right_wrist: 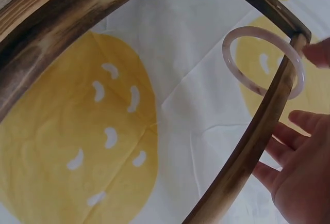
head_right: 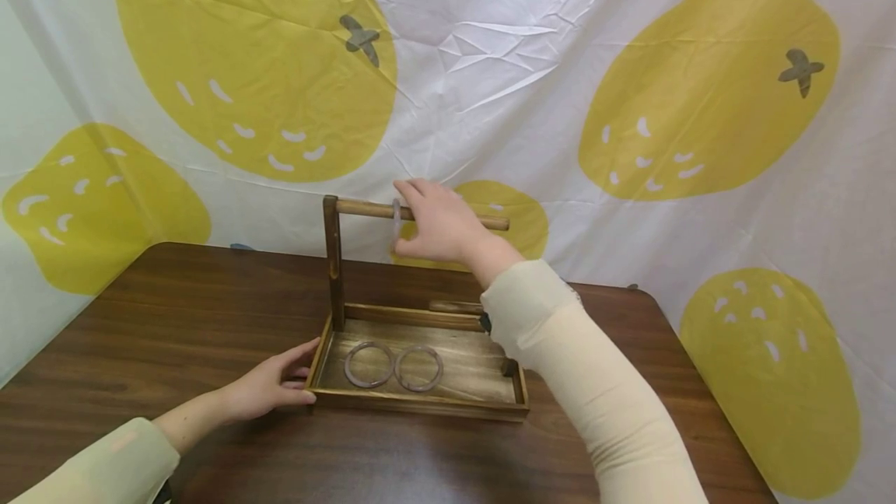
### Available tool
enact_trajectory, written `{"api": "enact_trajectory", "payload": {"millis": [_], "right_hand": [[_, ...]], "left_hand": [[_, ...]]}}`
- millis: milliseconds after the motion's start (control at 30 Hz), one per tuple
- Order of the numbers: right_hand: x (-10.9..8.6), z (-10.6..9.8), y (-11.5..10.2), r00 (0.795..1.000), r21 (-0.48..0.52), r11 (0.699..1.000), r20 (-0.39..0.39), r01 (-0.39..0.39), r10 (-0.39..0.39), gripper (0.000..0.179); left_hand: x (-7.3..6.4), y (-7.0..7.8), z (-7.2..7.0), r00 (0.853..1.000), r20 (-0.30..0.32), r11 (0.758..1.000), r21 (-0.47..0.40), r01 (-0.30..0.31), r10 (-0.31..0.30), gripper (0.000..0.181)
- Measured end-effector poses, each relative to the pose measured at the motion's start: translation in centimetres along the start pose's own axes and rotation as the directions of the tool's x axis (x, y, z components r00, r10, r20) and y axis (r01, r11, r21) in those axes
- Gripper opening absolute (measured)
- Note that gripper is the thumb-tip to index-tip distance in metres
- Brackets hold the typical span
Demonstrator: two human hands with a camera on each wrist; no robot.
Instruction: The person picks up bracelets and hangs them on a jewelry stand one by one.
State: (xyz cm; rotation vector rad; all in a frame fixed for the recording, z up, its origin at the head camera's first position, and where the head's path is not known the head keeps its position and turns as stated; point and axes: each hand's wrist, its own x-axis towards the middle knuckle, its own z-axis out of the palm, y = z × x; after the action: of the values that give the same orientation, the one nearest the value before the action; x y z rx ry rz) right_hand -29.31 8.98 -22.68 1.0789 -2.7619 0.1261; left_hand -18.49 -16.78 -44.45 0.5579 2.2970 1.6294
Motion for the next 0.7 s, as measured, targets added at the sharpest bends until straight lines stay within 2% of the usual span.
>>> {"api": "enact_trajectory", "payload": {"millis": [233,700], "right_hand": [[-1.0,0.0,0.0,0.995,0.083,0.996,-0.098,0.027,-0.018,0.076],[-3.8,0.8,-0.5,0.98,0.143,0.978,-0.157,0.149,-0.126,0.078]], "left_hand": [[0.0,0.0,0.0,1.0,0.0,1.0,-0.006,0.002,-0.002,0.089],[0.0,0.0,0.0,1.0,-0.001,1.0,-0.015,-0.007,0.007,0.089]]}}
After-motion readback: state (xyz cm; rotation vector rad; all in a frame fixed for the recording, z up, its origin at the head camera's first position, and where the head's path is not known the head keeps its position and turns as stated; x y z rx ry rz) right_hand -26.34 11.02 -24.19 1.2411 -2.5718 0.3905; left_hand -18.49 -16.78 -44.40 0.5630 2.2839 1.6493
